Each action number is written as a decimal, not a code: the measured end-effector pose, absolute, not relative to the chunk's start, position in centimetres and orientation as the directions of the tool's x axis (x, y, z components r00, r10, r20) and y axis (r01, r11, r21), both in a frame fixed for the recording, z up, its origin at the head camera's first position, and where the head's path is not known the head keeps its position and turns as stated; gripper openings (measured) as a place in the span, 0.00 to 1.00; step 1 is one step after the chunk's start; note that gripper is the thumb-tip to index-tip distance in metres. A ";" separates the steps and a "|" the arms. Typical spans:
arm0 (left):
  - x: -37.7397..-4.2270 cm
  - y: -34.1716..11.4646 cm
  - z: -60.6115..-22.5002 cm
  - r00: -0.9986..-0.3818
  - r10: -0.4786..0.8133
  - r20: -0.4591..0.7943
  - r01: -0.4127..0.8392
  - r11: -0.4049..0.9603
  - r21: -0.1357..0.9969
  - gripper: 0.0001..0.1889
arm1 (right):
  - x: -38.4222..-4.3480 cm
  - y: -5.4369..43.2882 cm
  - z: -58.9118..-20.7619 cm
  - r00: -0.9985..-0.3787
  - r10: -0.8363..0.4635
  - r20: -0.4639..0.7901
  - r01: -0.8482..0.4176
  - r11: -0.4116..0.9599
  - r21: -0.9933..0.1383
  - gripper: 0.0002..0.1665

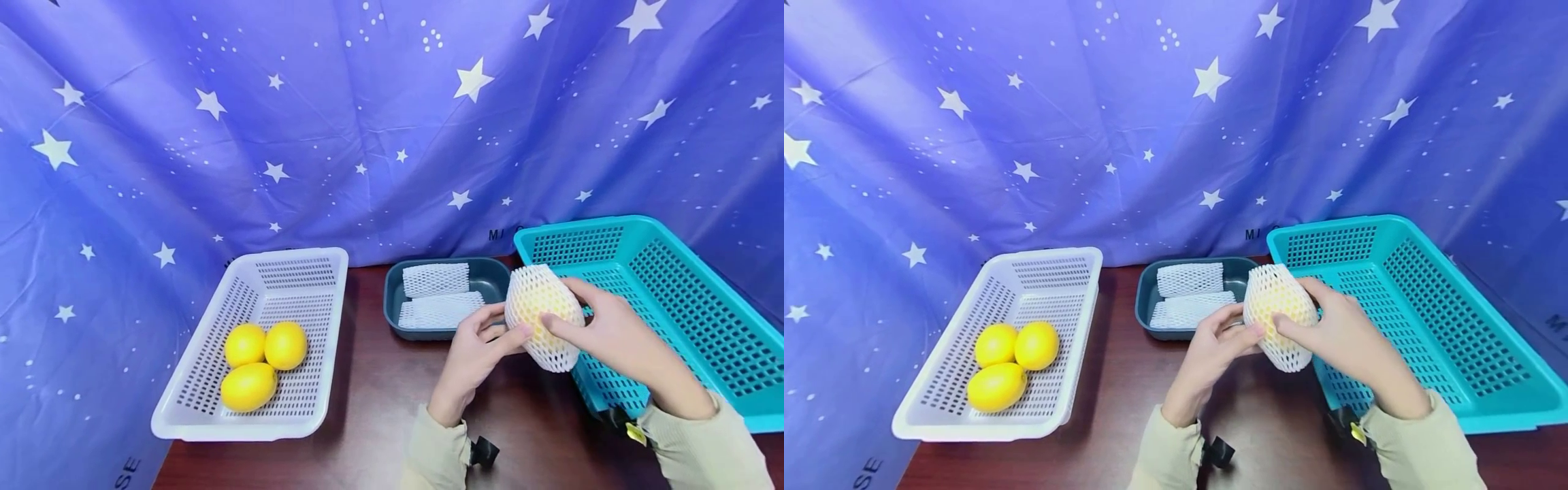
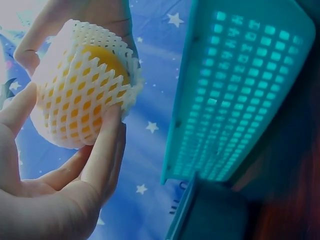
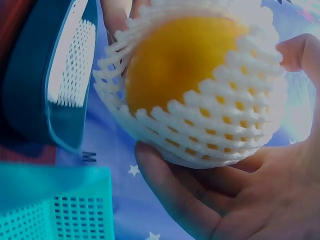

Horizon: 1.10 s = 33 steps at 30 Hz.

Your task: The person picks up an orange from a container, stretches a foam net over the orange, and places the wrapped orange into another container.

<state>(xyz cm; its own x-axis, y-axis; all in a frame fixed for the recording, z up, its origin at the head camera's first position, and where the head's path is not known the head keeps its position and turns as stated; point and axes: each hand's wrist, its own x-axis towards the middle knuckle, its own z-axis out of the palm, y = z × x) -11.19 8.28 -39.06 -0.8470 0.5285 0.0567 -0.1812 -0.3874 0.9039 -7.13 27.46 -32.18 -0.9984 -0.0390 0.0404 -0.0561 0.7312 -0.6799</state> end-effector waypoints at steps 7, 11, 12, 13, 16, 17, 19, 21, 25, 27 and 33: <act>-10.8 9.8 -39.6 -0.835 0.547 0.063 -0.205 -0.415 0.886 0.21 | -6.8 28.8 -32.2 -1.000 -0.025 0.017 -0.030 0.756 -0.654 0.39; -10.8 10.6 -39.9 -0.832 0.550 0.078 -0.203 -0.431 0.879 0.21 | -6.7 29.6 -32.2 -1.000 -0.022 0.012 -0.025 0.775 -0.631 0.39; -10.8 10.7 -40.0 -0.829 0.553 0.081 -0.201 -0.431 0.880 0.21 | -6.7 29.8 -32.1 -1.000 -0.021 0.006 -0.021 0.780 -0.625 0.40; -10.8 10.8 -40.1 -0.827 0.556 0.079 -0.196 -0.418 0.887 0.22 | -6.6 29.9 -32.1 -1.000 -0.020 0.000 -0.015 0.786 -0.619 0.40; -10.7 11.0 -40.5 -0.811 0.580 0.071 -0.174 -0.354 0.919 0.25 | -6.6 30.6 -32.0 -1.000 -0.011 -0.019 0.003 0.797 -0.604 0.42; -10.7 11.1 -40.6 -0.805 0.590 0.065 -0.167 -0.329 0.929 0.26 | -6.7 30.9 -32.0 -1.000 -0.007 -0.025 0.009 0.803 -0.596 0.42; -10.6 11.2 -40.9 -0.794 0.606 0.050 -0.150 -0.275 0.950 0.28 | -6.7 31.5 -31.9 -1.000 0.003 -0.030 0.020 0.817 -0.576 0.42; -10.5 11.4 -41.0 -0.785 0.618 0.041 -0.139 -0.241 0.960 0.30 | -6.8 32.2 -31.7 -1.000 0.009 -0.028 0.024 0.832 -0.555 0.42; -10.1 11.9 -41.2 -0.787 0.617 0.003 -0.133 -0.175 0.976 0.36 | -7.1 33.4 -31.4 -1.000 0.024 -0.014 0.028 0.852 -0.523 0.42; -9.9 12.2 -41.3 -0.788 0.615 -0.027 -0.153 -0.154 0.976 0.38 | -7.4 34.0 -31.1 -1.000 0.030 -0.002 0.027 0.859 -0.511 0.42; -9.3 13.2 -41.4 -0.782 0.619 -0.075 -0.203 -0.139 0.969 0.41 | -7.9 35.2 -30.5 -0.999 0.042 0.008 0.032 0.863 -0.504 0.42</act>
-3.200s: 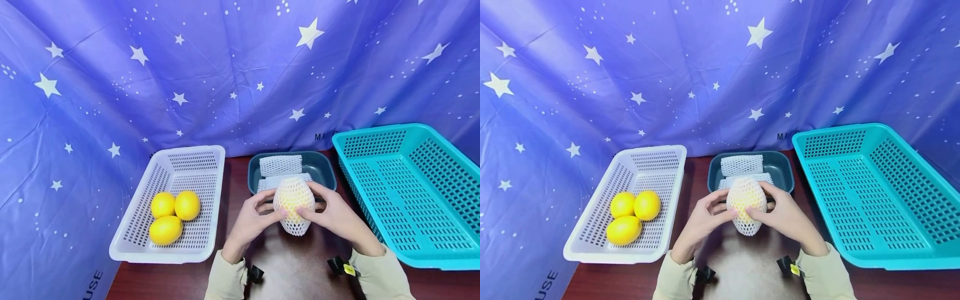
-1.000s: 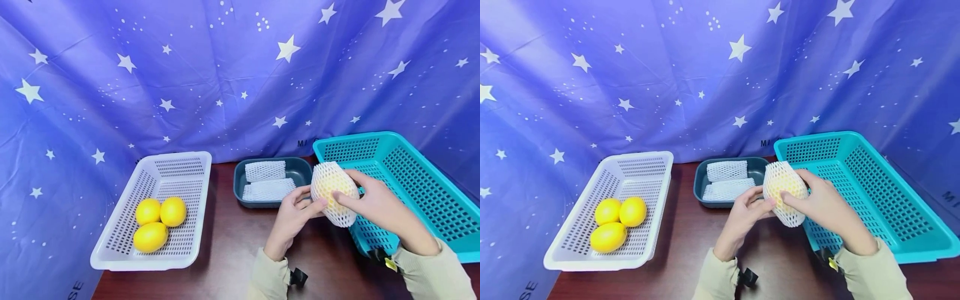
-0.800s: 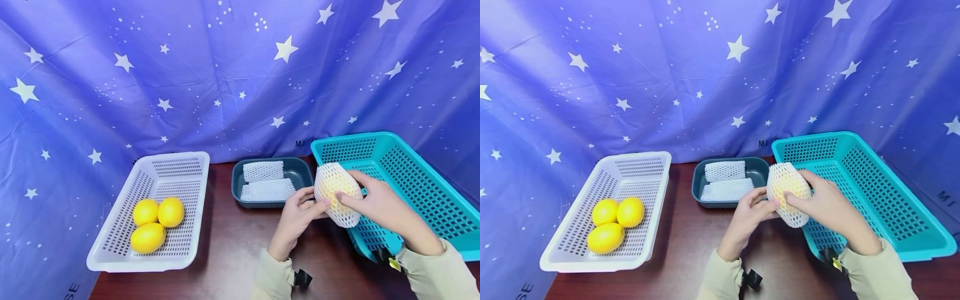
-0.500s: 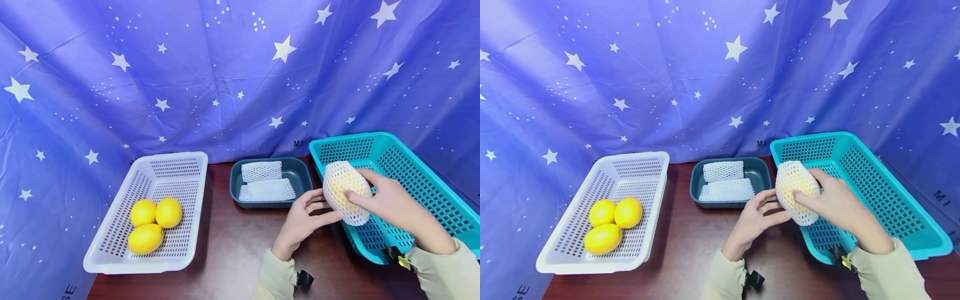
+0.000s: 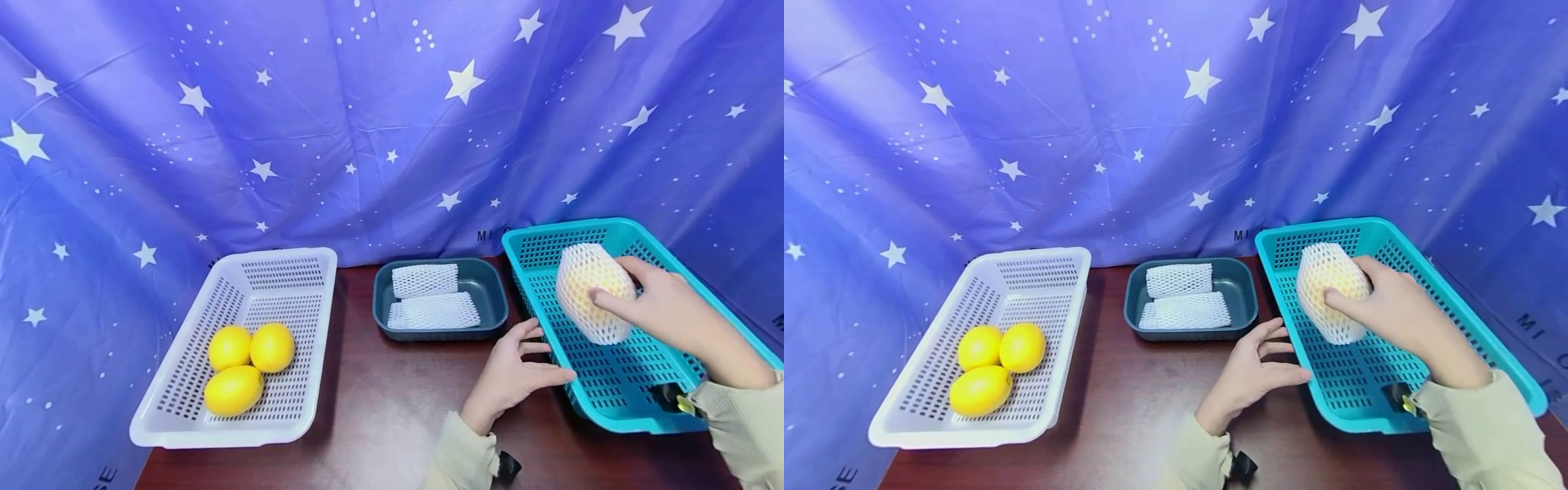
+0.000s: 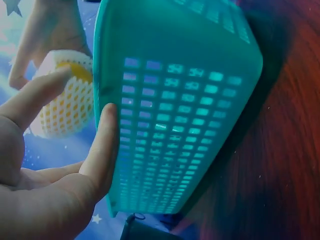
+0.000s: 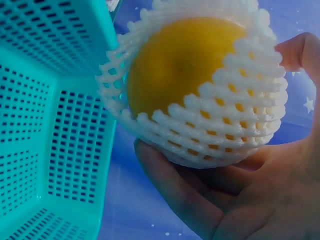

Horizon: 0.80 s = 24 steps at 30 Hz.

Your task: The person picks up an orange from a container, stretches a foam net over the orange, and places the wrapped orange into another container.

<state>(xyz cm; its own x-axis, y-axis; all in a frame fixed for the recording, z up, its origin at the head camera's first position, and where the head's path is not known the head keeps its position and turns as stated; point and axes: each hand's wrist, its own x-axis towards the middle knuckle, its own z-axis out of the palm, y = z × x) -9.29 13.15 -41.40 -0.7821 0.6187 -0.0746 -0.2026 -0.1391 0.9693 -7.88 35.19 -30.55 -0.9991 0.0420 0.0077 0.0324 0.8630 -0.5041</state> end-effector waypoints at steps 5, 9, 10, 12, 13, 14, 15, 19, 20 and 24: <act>-9.1 13.6 -41.5 -0.808 0.583 -0.087 -0.208 -0.144 0.967 0.43 | -8.9 35.8 -30.6 -0.999 0.053 0.011 0.041 0.868 -0.494 0.43; -8.9 13.9 -41.6 -0.823 0.559 -0.098 -0.218 -0.152 0.964 0.44 | -10.0 36.4 -30.9 -0.998 0.069 -0.005 0.063 0.873 -0.483 0.46; -8.9 13.9 -41.7 -0.825 0.557 -0.099 -0.219 -0.155 0.963 0.43 | -10.4 36.5 -31.0 -0.997 0.073 -0.010 0.068 0.875 -0.480 0.47; -8.8 14.0 -41.8 -0.827 0.554 -0.100 -0.223 -0.160 0.962 0.43 | -11.1 36.6 -31.3 -0.997 0.079 -0.019 0.079 0.877 -0.475 0.48; -8.8 14.1 -41.8 -0.826 0.554 -0.103 -0.227 -0.160 0.961 0.43 | -11.5 36.7 -31.5 -0.996 0.083 -0.026 0.085 0.877 -0.472 0.49; -8.8 14.1 -41.9 -0.826 0.554 -0.104 -0.229 -0.161 0.960 0.43 | -11.8 36.7 -31.6 -0.996 0.087 -0.030 0.091 0.879 -0.469 0.50; -8.8 14.1 -41.9 -0.825 0.555 -0.103 -0.233 -0.168 0.958 0.43 | -12.2 36.8 -31.8 -0.995 0.089 -0.035 0.095 0.879 -0.466 0.51; -8.9 14.1 -41.9 -0.826 0.554 -0.104 -0.235 -0.172 0.957 0.43 | -13.6 36.9 -32.3 -0.993 0.096 -0.067 0.116 0.880 -0.461 0.54; -8.9 14.1 -41.8 -0.828 0.551 -0.104 -0.232 -0.169 0.958 0.43 | -13.9 37.0 -32.4 -0.993 0.095 -0.077 0.120 0.881 -0.458 0.55; -8.9 14.3 -41.7 -0.831 0.546 -0.108 -0.217 -0.140 0.966 0.43 | -15.1 37.1 -33.2 -0.989 0.083 -0.123 0.129 0.895 -0.427 0.60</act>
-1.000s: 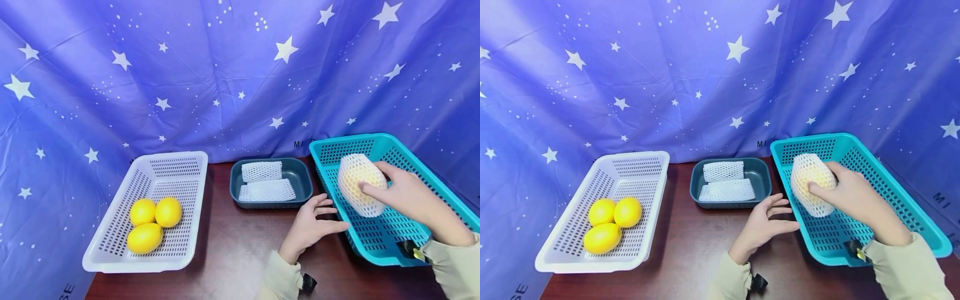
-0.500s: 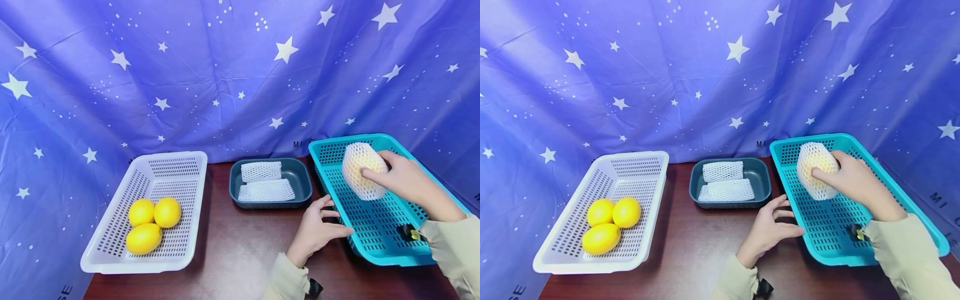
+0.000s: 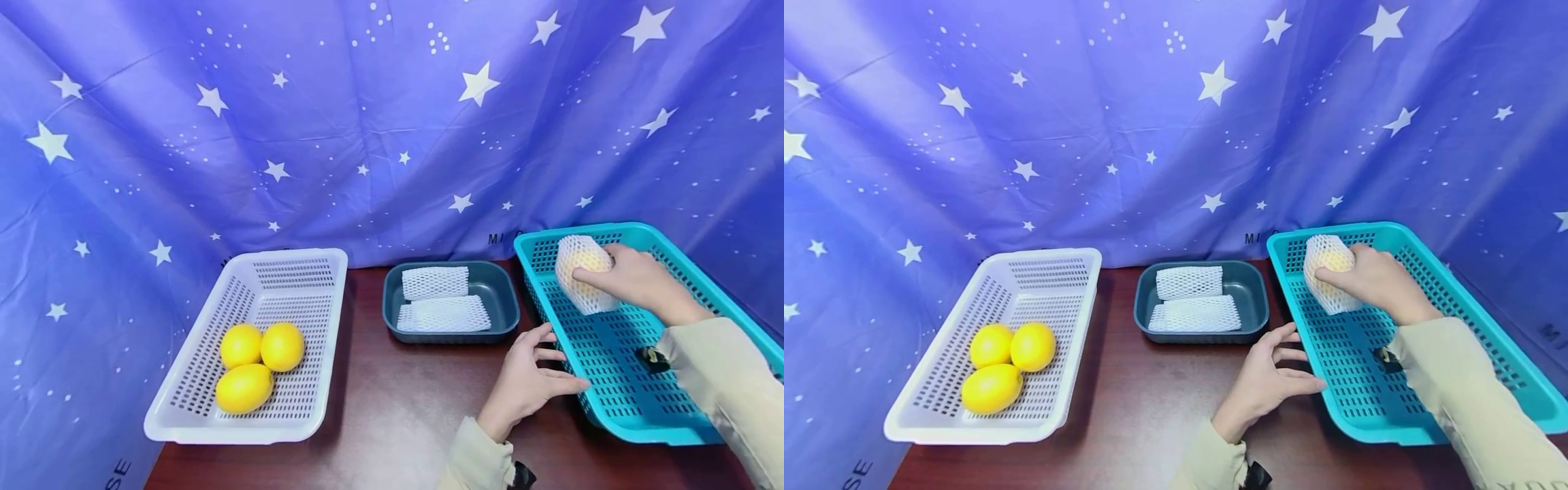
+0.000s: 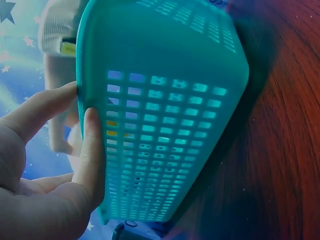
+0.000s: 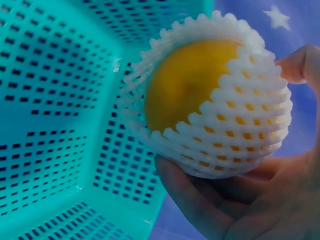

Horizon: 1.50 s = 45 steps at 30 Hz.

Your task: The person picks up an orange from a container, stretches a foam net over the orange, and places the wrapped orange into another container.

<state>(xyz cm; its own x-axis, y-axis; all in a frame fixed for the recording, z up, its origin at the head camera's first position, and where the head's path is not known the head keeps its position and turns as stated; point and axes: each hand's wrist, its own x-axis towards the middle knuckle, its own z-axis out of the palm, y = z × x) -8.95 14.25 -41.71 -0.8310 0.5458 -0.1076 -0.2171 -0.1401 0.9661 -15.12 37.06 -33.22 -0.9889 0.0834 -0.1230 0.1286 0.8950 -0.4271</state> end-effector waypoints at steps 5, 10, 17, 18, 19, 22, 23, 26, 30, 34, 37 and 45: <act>-9.0 14.4 -41.7 -0.831 0.544 -0.118 -0.222 -0.129 0.967 0.43 | -16.3 37.4 -34.6 -0.983 0.066 -0.168 0.126 0.919 -0.373 0.62; -9.1 14.5 -41.5 -0.838 0.532 -0.122 -0.221 -0.127 0.967 0.42 | -17.5 37.4 -35.9 -0.975 0.059 -0.216 0.131 0.931 -0.340 0.63; -9.2 14.5 -41.6 -0.841 0.524 -0.134 -0.231 -0.123 0.965 0.41 | -18.3 37.1 -37.2 -0.968 0.071 -0.240 0.147 0.937 -0.316 0.65; -9.2 14.5 -41.5 -0.841 0.523 -0.135 -0.229 -0.119 0.966 0.41 | -18.4 37.1 -37.3 -0.970 0.073 -0.232 0.147 0.935 -0.322 0.64; -9.2 14.5 -41.5 -0.842 0.522 -0.137 -0.229 -0.117 0.966 0.41 | -18.4 37.1 -37.4 -0.971 0.076 -0.225 0.148 0.934 -0.325 0.64; -9.3 14.5 -41.4 -0.843 0.520 -0.137 -0.221 -0.103 0.970 0.41 | -18.7 37.1 -37.6 -0.975 0.079 -0.207 0.145 0.935 -0.324 0.61; -9.3 14.5 -41.4 -0.843 0.521 -0.136 -0.219 -0.100 0.971 0.41 | -18.7 37.1 -37.7 -0.976 0.079 -0.205 0.143 0.936 -0.322 0.60; -9.4 14.5 -41.3 -0.845 0.517 -0.135 -0.207 -0.083 0.975 0.41 | -18.8 36.9 -37.8 -0.976 0.072 -0.205 0.134 0.943 -0.305 0.60; -9.4 14.5 -41.3 -0.840 0.527 -0.128 -0.193 -0.068 0.979 0.41 | -18.7 36.8 -37.7 -0.978 0.068 -0.198 0.123 0.952 -0.281 0.57; -9.4 14.5 -41.3 -0.835 0.540 -0.109 -0.175 -0.072 0.982 0.40 | -18.4 36.8 -37.2 -0.979 0.066 -0.191 0.116 0.958 -0.263 0.53; -9.4 14.5 -41.3 -0.838 0.534 -0.109 -0.172 -0.070 0.983 0.40 | -18.1 36.7 -36.7 -0.977 0.062 -0.202 0.114 0.960 -0.256 0.50; -9.2 14.1 -41.2 -0.843 0.526 -0.110 -0.135 -0.010 0.991 0.38 | -17.0 35.3 -34.0 -0.968 0.036 -0.248 0.103 0.958 -0.266 0.50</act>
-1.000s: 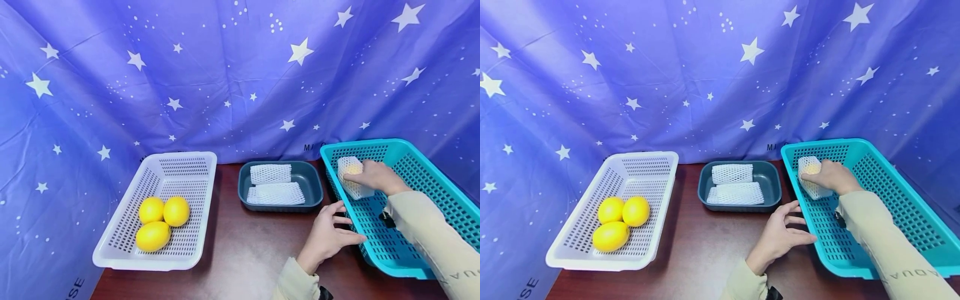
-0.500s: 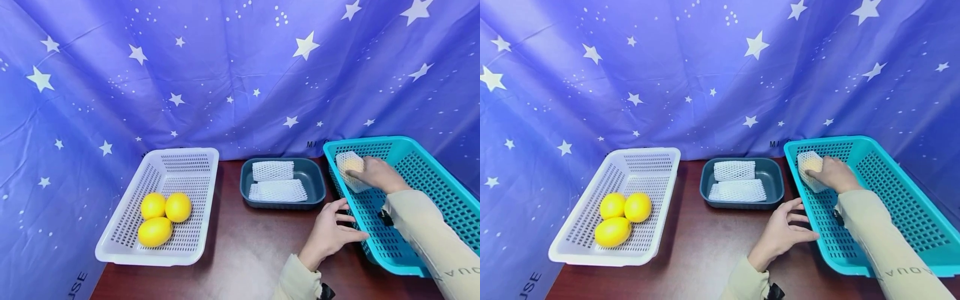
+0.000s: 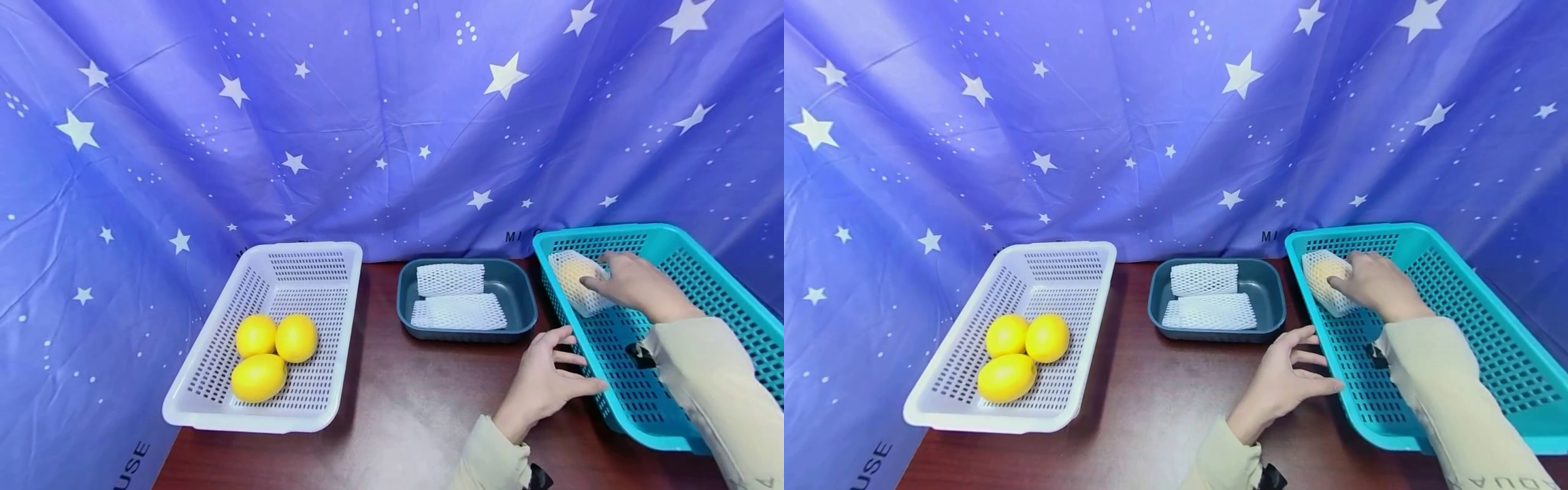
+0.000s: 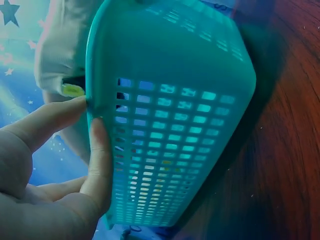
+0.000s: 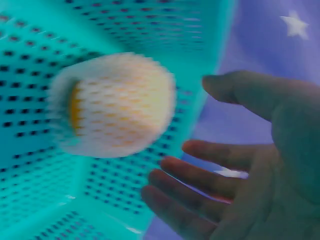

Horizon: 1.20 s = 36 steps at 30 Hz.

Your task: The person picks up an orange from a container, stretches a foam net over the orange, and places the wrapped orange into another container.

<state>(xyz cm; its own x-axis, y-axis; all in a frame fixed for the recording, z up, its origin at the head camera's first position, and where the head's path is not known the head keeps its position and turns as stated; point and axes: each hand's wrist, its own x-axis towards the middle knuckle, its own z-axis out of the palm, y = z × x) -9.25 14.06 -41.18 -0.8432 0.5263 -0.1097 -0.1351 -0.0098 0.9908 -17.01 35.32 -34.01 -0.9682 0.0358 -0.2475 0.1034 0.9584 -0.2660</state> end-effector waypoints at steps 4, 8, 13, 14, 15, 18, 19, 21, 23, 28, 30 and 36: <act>-9.2 13.4 -40.9 -0.834 0.543 -0.103 -0.086 0.057 0.995 0.37 | -16.3 33.8 -32.9 -0.968 -0.016 -0.251 0.054 0.962 -0.269 0.49; -9.1 12.7 -40.9 -0.823 0.560 -0.092 -0.057 0.079 0.995 0.34 | -15.2 32.2 -32.6 -0.973 -0.058 -0.222 0.004 0.963 -0.268 0.45; -9.4 11.7 -41.0 -0.824 0.564 -0.051 -0.017 0.066 0.998 0.29 | -13.9 30.8 -32.6 -0.982 -0.096 -0.164 -0.045 0.955 -0.292 0.38; -9.5 11.6 -41.0 -0.825 0.564 -0.034 0.003 0.064 0.998 0.28 | -13.6 30.6 -32.6 -0.983 -0.104 -0.149 -0.055 0.951 -0.305 0.37; -9.6 11.3 -40.9 -0.825 0.565 -0.015 0.026 0.063 0.998 0.27 | -13.4 30.4 -32.6 -0.985 -0.114 -0.132 -0.066 0.944 -0.322 0.35; -9.9 10.6 -40.6 -0.821 0.570 0.033 0.085 0.065 0.994 0.25 | -12.6 29.8 -32.6 -0.986 -0.141 -0.087 -0.100 0.925 -0.366 0.33; -10.0 10.3 -40.5 -0.819 0.571 0.046 0.099 0.063 0.993 0.25 | -12.3 29.6 -32.7 -0.987 -0.146 -0.074 -0.107 0.918 -0.381 0.32; -10.2 9.7 -40.2 -0.819 0.570 0.070 0.123 0.055 0.991 0.25 | -11.8 29.2 -32.8 -0.988 -0.148 -0.049 -0.116 0.905 -0.410 0.30; -10.4 9.1 -40.0 -0.823 0.561 0.086 0.138 0.051 0.989 0.24 | -11.4 28.7 -33.1 -0.989 -0.145 -0.025 -0.119 0.890 -0.440 0.26; -10.7 8.0 -39.8 -0.829 0.544 0.128 0.171 0.028 0.985 0.22 | -10.5 27.3 -34.1 -0.989 -0.141 0.039 -0.141 0.856 -0.498 0.18; -10.8 7.5 -39.8 -0.825 0.544 0.151 0.194 0.023 0.981 0.20 | -10.1 27.0 -34.4 -0.987 -0.144 0.070 -0.159 0.845 -0.511 0.15; -11.0 5.4 -40.3 -0.817 0.539 0.203 0.267 0.042 0.963 0.18 | -8.9 25.7 -35.0 -0.981 -0.147 0.128 -0.194 0.800 -0.568 0.11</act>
